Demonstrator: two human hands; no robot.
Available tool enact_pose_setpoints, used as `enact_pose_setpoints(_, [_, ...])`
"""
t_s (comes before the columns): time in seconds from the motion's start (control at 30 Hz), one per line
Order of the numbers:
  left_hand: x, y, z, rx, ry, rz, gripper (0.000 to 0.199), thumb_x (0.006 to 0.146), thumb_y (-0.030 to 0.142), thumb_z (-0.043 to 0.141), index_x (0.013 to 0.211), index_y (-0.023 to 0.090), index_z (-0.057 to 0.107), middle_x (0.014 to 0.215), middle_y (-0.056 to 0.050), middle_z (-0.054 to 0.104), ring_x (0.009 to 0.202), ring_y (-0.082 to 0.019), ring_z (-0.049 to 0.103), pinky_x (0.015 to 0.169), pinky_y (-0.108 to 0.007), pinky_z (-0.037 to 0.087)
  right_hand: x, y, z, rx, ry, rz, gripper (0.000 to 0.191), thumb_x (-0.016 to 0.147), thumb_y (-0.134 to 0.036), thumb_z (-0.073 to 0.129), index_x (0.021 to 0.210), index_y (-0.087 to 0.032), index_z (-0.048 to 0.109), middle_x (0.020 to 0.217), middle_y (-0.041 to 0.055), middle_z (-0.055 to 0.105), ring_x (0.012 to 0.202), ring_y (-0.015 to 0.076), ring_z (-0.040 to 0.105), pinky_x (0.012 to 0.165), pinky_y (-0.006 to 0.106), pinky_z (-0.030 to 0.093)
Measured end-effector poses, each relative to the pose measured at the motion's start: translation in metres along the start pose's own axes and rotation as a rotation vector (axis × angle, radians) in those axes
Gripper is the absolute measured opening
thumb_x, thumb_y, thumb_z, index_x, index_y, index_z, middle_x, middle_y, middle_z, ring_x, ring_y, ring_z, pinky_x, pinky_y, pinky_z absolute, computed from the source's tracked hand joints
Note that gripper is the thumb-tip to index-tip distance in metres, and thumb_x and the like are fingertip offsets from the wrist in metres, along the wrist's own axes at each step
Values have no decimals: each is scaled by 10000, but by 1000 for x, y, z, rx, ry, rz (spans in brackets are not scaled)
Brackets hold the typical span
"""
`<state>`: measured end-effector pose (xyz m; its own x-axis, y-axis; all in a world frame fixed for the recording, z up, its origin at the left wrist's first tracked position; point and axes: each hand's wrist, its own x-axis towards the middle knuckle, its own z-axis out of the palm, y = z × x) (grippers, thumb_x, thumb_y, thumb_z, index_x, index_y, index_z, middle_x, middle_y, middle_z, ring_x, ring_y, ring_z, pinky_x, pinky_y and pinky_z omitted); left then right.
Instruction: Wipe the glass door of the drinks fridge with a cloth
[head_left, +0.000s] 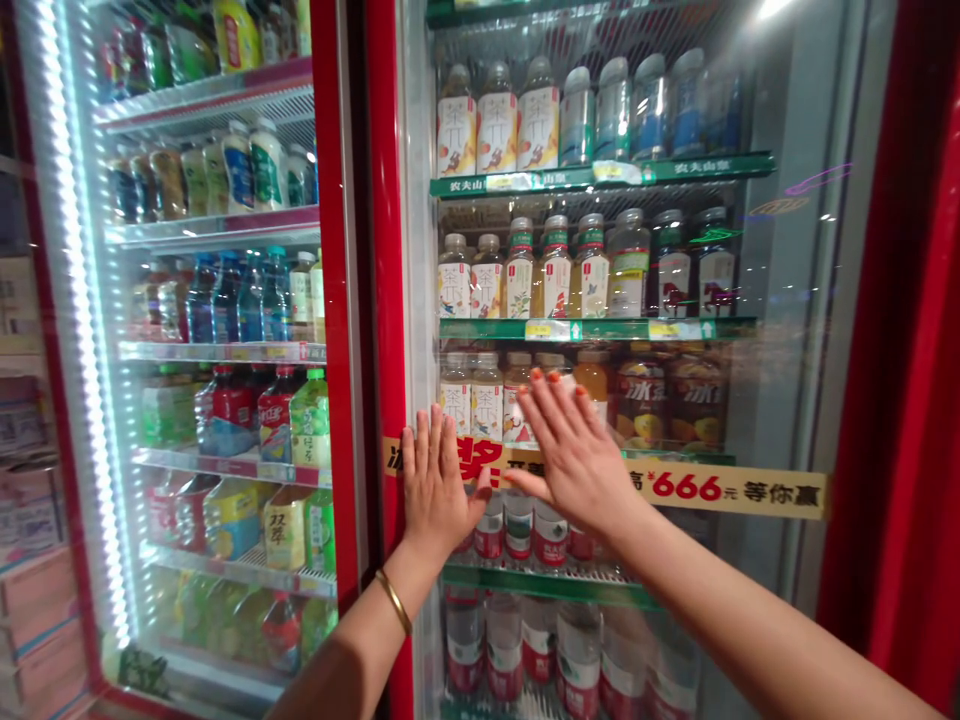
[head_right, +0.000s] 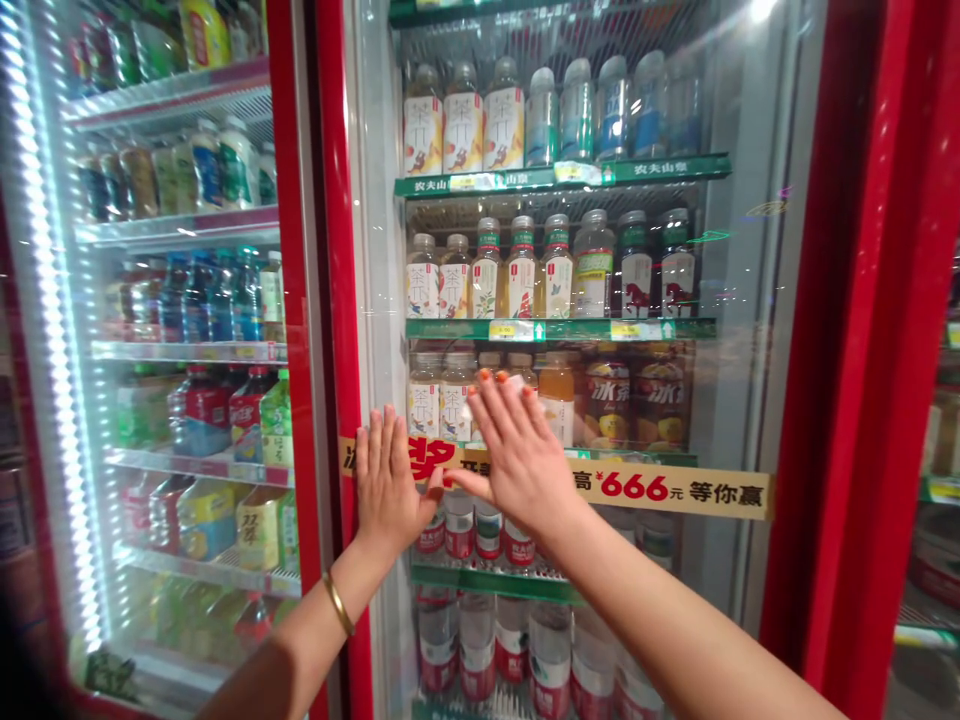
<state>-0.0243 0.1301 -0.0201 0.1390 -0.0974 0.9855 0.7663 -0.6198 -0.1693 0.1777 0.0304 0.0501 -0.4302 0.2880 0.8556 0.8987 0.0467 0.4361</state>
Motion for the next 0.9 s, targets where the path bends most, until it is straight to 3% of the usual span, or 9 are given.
enact_pose_setpoints(0.07, [1, 1, -2, -9, -1, 7, 935, 1035, 437, 588, 1773, 105, 120, 1847, -193, 168, 1743, -352, 133, 1421, -604, 157, 9, 18, -8, -14, 24, 148, 1050, 1067, -755, 383, 1758, -200, -178, 1855, 129, 11, 1738, 367, 93, 1406, 662, 188])
enact_pose_setpoints(0.13, [2, 1, -4, -16, 1, 14, 923, 1038, 419, 581, 1775, 114, 117, 1854, -179, 148, 1744, -347, 129, 1423, -598, 146, 21, 20, -9, 0, 28, 176, 1080, 1060, -756, 406, 1742, -206, -225, 1853, 128, -37, 1737, 387, 58, 1398, 691, 176])
enact_pose_setpoints(0.23, [3, 1, -6, -12, -2, 28, 891, 1045, 419, 581, 1779, 154, 151, 1862, -156, 118, 1747, -336, 115, 1425, -588, 139, 16, -1, 2, 13, 0, -30, 1123, 1031, -839, 354, 1760, -145, -146, 1858, 113, 26, 1746, 333, 50, 1431, 581, 157])
enact_pose_setpoints(0.33, [2, -1, -6, 12, -38, 43, 826, 1030, 361, 625, 1766, 303, 256, 1869, -70, 126, 1750, -328, 97, 1426, -609, 108, -21, -9, 7, -19, -34, -194, 1130, 1002, -905, 273, 1783, -130, 18, 1857, 72, 129, 1750, 286, 40, 1448, 504, 86])
enact_pose_setpoints(0.43, [2, -2, -8, -5, -61, 46, 823, 1010, 335, 664, 1747, 377, 299, 1852, -31, 228, 1743, -324, 147, 1427, -632, 86, -51, 28, -9, -109, -28, 32, 1019, 1044, -836, 305, 1791, -203, 20, 1865, 60, 81, 1749, 320, 15, 1430, 613, 60])
enact_pose_setpoints(0.57, [12, 7, -17, -47, -10, -3, 763, 981, 325, 714, 1687, 391, 432, 1763, -63, 451, 1689, -341, 329, 1398, -645, 206, -59, 74, -31, -171, 31, 444, 989, 1081, -745, 331, 1763, -225, -163, 1852, 100, -148, 1730, 430, -37, 1358, 777, 158])
enact_pose_setpoints(0.67, [29, 26, -25, -88, 36, -33, 665, 991, 304, 684, 1624, 414, 517, 1661, -51, 579, 1597, -331, 476, 1383, -656, 236, -78, 58, -27, -103, -32, 255, 1122, 1012, -855, 363, 1773, -193, -131, 1856, 103, -138, 1731, 436, -12, 1376, 704, 244])
enact_pose_setpoints(0.77, [50, 48, -25, -141, 13, 32, 740, 996, 308, 667, 1681, 451, 425, 1724, -17, 508, 1625, -344, 435, 1400, -681, 172, -115, 44, -23, -52, -115, 4, 1187, 957, -921, 397, 1794, -186, -12, 1871, 94, 36, 1738, 398, 72, 1390, 622, 298])
enact_pose_setpoints(0.9, [71, 67, -9, -169, -65, 134, 870, 997, 368, 677, 1741, 484, 242, 1826, 32, 311, 1708, -369, 262, 1408, -721, 75, -130, 90, -39, -136, 12, 372, 1056, 1045, -737, 454, 1790, -196, -62, 1865, 137, -50, 1723, 478, 28, 1329, 799, 261])
